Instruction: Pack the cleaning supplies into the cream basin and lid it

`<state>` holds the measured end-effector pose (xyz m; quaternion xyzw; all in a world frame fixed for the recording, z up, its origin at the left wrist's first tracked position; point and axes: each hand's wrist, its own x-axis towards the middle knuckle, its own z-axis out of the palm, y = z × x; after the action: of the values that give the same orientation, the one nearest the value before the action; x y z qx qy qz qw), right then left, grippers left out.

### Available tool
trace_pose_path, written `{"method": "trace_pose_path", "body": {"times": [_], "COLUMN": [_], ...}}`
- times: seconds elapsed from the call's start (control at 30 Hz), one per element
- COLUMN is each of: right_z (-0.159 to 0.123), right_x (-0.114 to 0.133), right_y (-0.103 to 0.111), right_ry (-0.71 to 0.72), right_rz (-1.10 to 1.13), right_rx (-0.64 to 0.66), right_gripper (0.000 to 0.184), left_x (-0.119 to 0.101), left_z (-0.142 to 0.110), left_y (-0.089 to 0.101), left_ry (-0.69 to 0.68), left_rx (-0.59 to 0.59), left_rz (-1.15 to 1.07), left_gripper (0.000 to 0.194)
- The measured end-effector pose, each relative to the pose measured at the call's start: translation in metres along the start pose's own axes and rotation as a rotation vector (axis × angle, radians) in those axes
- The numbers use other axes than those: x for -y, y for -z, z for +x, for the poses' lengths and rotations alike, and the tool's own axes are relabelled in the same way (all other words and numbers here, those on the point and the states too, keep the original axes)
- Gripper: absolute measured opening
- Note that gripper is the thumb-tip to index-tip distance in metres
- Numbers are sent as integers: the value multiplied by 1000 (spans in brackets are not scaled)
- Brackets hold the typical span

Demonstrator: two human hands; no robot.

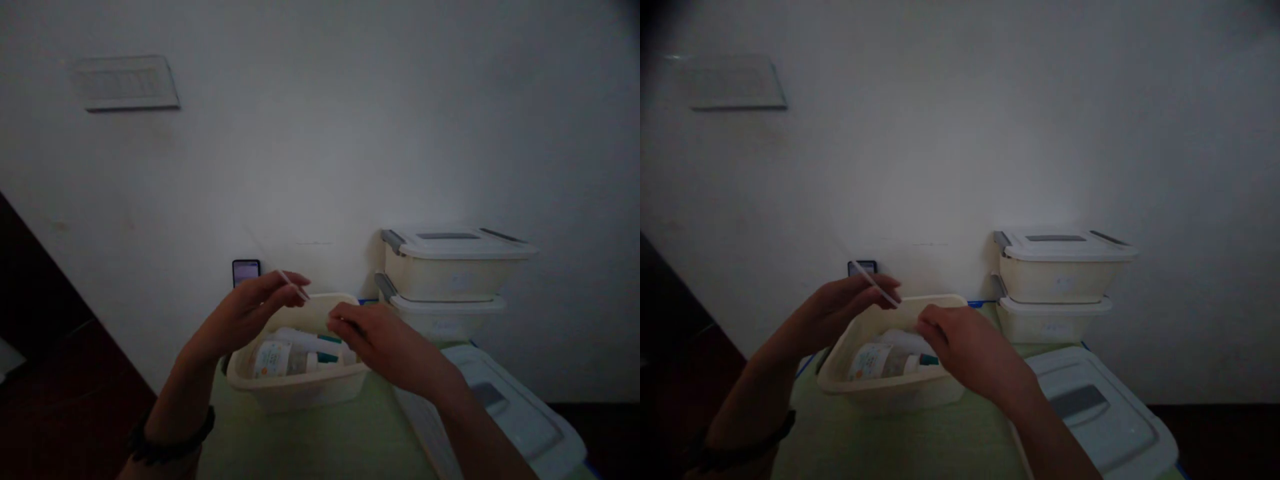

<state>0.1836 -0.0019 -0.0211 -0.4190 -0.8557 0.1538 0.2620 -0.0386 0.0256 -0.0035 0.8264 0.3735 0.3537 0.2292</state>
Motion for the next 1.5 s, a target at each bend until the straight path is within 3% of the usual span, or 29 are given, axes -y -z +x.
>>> {"method": "trace_pose_path", "body": {"times": [0.07, 0.2, 0.27, 0.37, 0.53, 0.6, 0.7, 0.77, 0.87, 0.93, 1.03, 1.17, 1.3, 1.5], "right_z": [-1, -4, -5, -3, 6, 8, 8, 7, 5, 5, 5, 7, 8, 7], "right_x": [4, -3, -9, -15, -24, -28, -32, -32, -29, -27, -23, -20, -22, -24], "right_y": [2, 14, 18, 15, 1, 1, 4, 7, 9, 8, 6, 4, 5, 3], "right_ry": [54, -14, -8, 119, 218, 202, 107, 32, -20, -34, -48, -48, -24, -42], "right_rz": [53, 88, 69, 10, -170, -138, 30, 88, 105, 121, 160, 217, 305, 407], "right_rx": [3, 3, -8, -59, -274, -299, -215, -179, -174, -164, -143, -72, -39, -51], "right_gripper": [17, 17, 21, 30, 39, 39, 42, 40, 37, 36, 36, 33, 28, 34], "left_x": [-8, -8, -1, 10, 14, 12, 10, 12, 15, 15, 10, 3, 8, 10], "left_z": [-2, -1, 1, 6, 9, 8, 7, 7, 8, 8, 6, 4, 5, 7], "left_y": [-2, -7, -10, -13, -15, -14, -12, -11, -11, -13, -19, -21, -18, -25], "left_ry": [-43, -37, -2, 38, 84, 112, 133, 173, 232, 187, 55, -34, -72, -98], "left_rx": [-150, -399, -455, -506, -589, -601, -571, -569, -660, -676, -551, -445, -428, -448], "left_rz": [-21, -45, -106, -276, -555, -603, -545, -348, -19, 8, 12, 227, 396, 363], "left_gripper": [29, 21, 17, 16, 16, 16, 18, 22, 22, 22, 29, 33, 25, 36]}}
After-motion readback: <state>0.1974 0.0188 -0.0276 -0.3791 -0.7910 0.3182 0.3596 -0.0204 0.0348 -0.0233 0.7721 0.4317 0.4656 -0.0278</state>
